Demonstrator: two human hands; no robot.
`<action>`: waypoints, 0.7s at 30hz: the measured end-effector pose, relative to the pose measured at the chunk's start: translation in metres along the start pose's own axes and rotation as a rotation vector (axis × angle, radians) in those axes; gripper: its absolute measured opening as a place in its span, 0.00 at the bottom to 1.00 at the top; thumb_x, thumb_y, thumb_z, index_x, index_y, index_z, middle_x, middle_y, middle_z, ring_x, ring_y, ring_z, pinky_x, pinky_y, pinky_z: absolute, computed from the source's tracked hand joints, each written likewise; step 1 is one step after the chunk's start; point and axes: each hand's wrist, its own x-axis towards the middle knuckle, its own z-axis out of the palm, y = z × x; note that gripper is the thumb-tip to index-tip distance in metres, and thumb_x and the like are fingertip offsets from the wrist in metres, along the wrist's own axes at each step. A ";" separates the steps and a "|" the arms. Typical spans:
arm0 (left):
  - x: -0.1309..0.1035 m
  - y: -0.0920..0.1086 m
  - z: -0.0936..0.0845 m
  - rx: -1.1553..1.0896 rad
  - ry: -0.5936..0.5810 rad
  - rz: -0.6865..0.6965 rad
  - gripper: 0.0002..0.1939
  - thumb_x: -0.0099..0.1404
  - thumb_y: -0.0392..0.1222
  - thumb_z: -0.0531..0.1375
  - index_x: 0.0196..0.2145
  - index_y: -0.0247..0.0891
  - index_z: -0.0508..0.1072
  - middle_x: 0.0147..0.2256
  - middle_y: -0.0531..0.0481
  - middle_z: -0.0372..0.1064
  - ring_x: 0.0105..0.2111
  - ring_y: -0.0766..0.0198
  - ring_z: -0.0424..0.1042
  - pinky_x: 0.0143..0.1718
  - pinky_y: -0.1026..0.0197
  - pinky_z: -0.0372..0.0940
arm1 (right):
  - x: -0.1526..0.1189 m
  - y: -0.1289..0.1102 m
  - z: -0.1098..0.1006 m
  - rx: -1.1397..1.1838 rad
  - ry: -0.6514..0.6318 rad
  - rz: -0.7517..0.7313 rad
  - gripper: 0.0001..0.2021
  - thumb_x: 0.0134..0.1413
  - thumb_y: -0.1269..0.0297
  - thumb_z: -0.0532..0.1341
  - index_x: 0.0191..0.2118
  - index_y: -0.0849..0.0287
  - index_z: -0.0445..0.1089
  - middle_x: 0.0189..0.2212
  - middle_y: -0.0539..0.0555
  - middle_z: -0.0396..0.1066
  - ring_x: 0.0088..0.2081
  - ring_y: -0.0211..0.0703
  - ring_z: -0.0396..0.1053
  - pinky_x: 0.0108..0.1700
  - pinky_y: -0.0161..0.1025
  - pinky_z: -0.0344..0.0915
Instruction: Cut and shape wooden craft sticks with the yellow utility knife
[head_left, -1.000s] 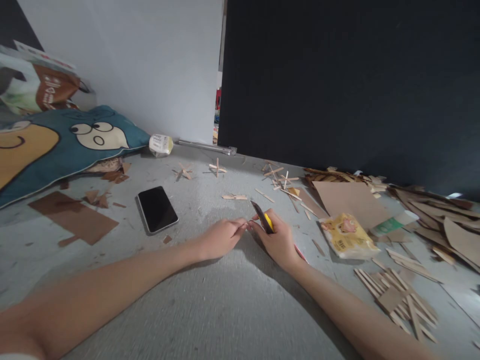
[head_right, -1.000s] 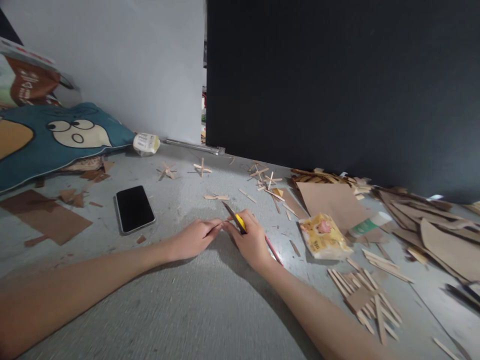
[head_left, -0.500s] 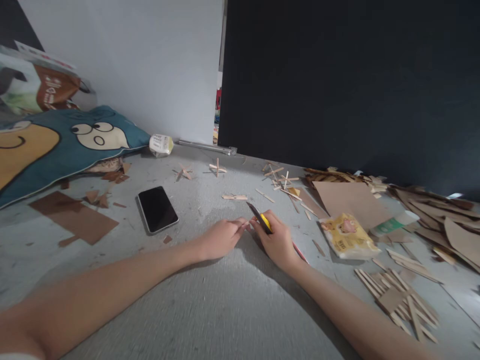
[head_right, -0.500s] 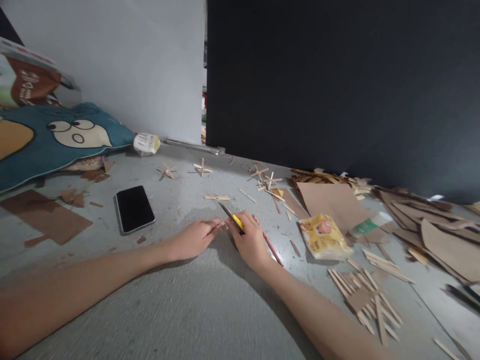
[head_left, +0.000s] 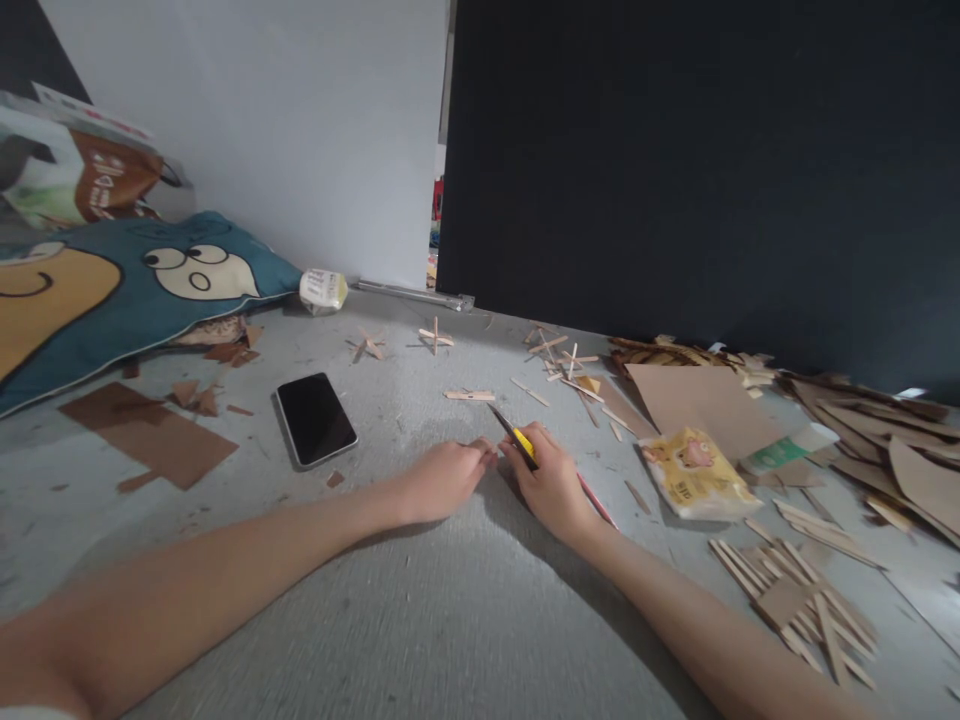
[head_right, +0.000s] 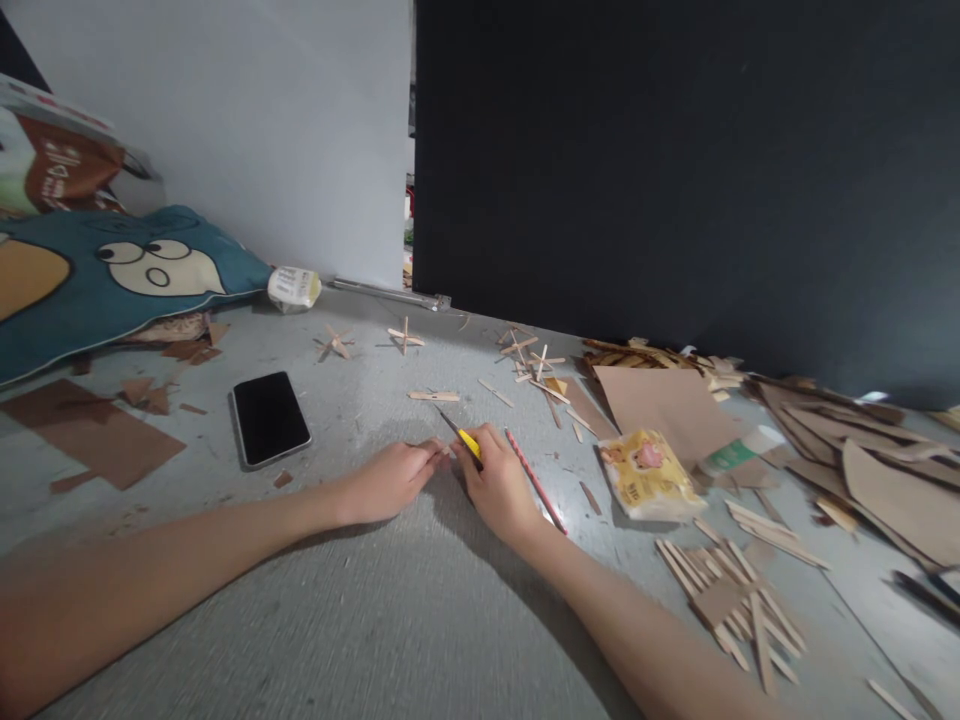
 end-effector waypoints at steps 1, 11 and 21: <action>0.000 0.000 0.000 0.017 -0.006 -0.003 0.16 0.77 0.40 0.46 0.45 0.35 0.73 0.38 0.38 0.79 0.37 0.48 0.80 0.40 0.52 0.69 | 0.000 0.000 0.000 -0.012 -0.007 -0.002 0.11 0.72 0.59 0.55 0.36 0.53 0.69 0.33 0.54 0.72 0.35 0.47 0.71 0.38 0.40 0.66; 0.004 -0.003 0.000 -0.256 0.124 -0.054 0.13 0.77 0.43 0.45 0.40 0.40 0.67 0.28 0.51 0.68 0.28 0.60 0.69 0.35 0.59 0.62 | -0.006 -0.003 0.000 -0.033 -0.100 -0.091 0.10 0.74 0.59 0.54 0.39 0.52 0.68 0.35 0.55 0.72 0.36 0.48 0.72 0.39 0.41 0.67; 0.002 -0.003 -0.002 -0.426 0.142 -0.050 0.16 0.78 0.50 0.44 0.39 0.41 0.66 0.22 0.59 0.55 0.22 0.65 0.57 0.28 0.62 0.54 | -0.003 -0.002 -0.001 0.030 0.046 -0.033 0.11 0.72 0.56 0.57 0.38 0.53 0.72 0.32 0.52 0.72 0.34 0.46 0.71 0.41 0.41 0.66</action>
